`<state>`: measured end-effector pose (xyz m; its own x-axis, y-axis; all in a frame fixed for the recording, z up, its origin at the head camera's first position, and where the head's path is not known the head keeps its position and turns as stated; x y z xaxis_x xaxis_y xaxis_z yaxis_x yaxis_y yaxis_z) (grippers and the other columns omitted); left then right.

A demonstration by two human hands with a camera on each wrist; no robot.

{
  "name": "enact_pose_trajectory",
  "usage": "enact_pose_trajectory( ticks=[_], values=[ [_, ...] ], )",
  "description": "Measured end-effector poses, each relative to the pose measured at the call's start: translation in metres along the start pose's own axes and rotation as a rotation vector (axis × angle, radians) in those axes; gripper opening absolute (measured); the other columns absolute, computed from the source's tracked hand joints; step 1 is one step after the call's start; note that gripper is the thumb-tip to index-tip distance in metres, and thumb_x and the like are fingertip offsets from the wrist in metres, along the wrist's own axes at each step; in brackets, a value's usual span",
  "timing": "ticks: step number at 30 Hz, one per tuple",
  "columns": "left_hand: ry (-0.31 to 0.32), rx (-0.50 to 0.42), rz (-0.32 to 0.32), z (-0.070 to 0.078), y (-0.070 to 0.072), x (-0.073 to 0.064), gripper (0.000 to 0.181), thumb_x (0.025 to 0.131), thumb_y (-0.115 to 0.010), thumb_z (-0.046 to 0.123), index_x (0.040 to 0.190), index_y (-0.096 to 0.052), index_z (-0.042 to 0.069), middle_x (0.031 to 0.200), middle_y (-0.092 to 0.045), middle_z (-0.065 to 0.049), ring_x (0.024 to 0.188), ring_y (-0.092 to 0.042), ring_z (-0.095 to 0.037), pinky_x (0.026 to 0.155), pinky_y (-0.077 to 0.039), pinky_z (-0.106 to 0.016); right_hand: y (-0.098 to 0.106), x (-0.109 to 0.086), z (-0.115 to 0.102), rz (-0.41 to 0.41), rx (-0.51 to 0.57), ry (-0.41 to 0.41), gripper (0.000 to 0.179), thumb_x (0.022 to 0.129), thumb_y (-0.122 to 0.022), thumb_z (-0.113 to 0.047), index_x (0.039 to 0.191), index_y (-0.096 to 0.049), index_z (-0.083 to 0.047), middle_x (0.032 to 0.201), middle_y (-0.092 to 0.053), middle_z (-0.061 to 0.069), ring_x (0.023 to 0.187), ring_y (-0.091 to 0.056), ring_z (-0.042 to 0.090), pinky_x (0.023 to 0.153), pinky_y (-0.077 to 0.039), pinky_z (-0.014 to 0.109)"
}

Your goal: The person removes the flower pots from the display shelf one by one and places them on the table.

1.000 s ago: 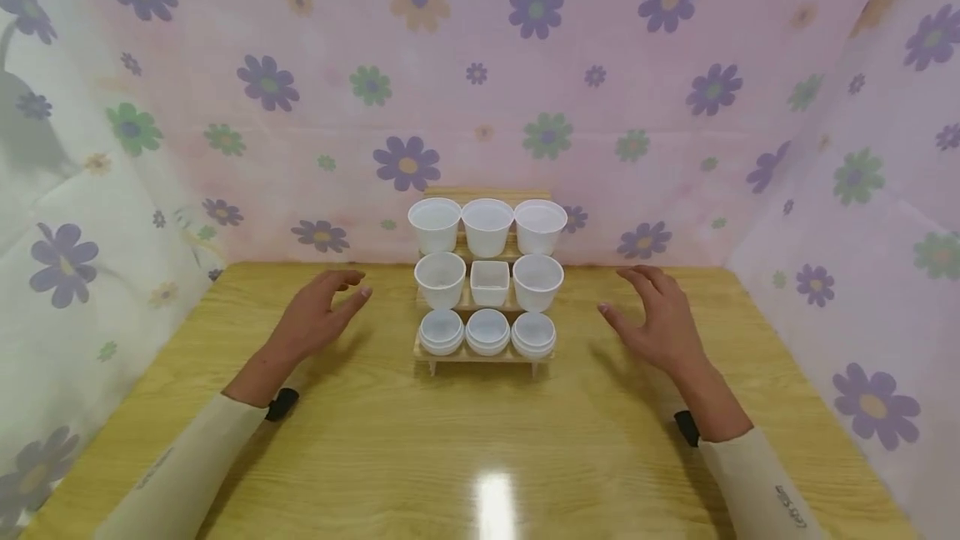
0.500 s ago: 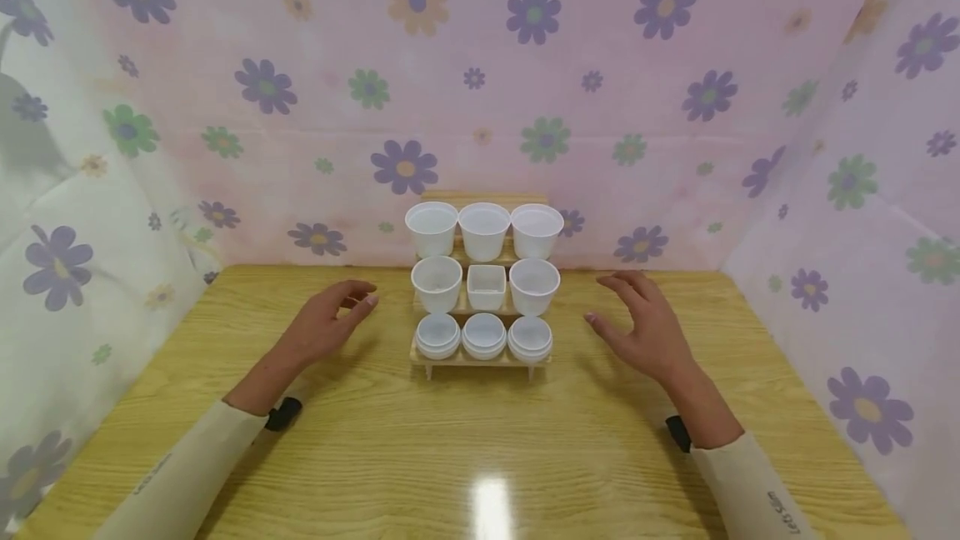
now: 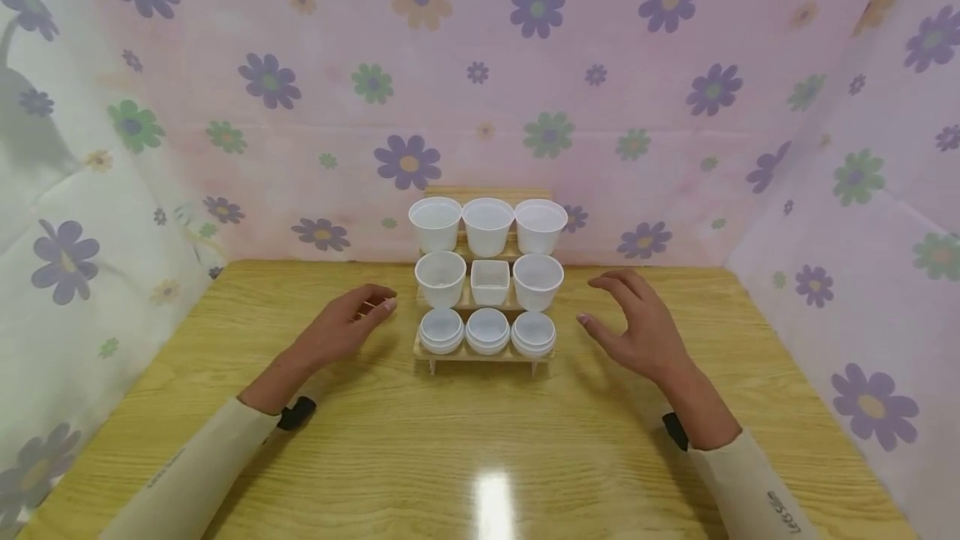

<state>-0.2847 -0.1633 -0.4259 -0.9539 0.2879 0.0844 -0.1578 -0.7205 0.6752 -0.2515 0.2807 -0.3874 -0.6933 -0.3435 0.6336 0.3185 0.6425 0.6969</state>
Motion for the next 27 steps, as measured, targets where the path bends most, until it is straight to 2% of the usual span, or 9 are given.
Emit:
enact_pose_trajectory(
  ticks=[6,14,21,27],
  values=[
    [-0.007,-0.035,-0.039,0.005,-0.007,0.000,0.055,0.111,-0.049,0.054,0.145,-0.060,0.012,0.130,-0.068,-0.007,0.116,-0.066,-0.028,0.098,-0.055,-0.050,0.000,0.000,-0.007,-0.001,0.002,0.013,0.051,0.083,-0.087,-0.012,0.129,-0.068,-0.006,0.129,-0.065,0.011,0.119,-0.062,0.033,0.095,-0.049,0.055],
    [0.003,-0.091,-0.052,0.006,-0.011,-0.001,0.054,0.111,-0.048,0.057,0.143,-0.060,0.015,0.123,-0.070,-0.006,0.109,-0.069,-0.024,0.092,-0.056,-0.045,-0.002,0.002,-0.016,0.003,-0.012,0.084,0.050,0.084,-0.085,-0.016,0.129,-0.067,-0.005,0.126,-0.066,0.010,0.118,-0.063,0.031,0.095,-0.049,0.050],
    [0.030,-0.195,-0.092,0.005,-0.016,0.000,0.057,0.111,-0.047,0.057,0.143,-0.059,0.011,0.122,-0.071,-0.008,0.108,-0.073,-0.023,0.096,-0.057,-0.047,-0.003,0.002,-0.024,-0.024,0.023,0.081,0.046,0.084,-0.085,-0.017,0.126,-0.069,-0.005,0.124,-0.066,0.007,0.118,-0.062,0.026,0.098,-0.048,0.042],
    [0.050,-0.294,-0.136,0.006,-0.020,-0.002,0.057,0.112,-0.048,0.054,0.143,-0.059,0.008,0.119,-0.071,-0.013,0.108,-0.073,-0.028,0.099,-0.057,-0.049,-0.011,0.002,-0.029,-0.027,0.059,0.142,0.044,0.084,-0.083,-0.017,0.125,-0.070,-0.008,0.122,-0.067,0.006,0.113,-0.063,0.025,0.096,-0.049,0.038]
  ],
)
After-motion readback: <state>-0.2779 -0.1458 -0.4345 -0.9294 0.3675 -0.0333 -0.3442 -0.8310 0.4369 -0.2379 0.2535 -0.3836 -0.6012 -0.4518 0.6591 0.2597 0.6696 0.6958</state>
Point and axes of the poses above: each hand's wrist, its own x-axis towards the middle knuckle, its own y-axis out of the back of the hand, z = x × y, the point moved 4 cm from there along x, towards the middle knuckle
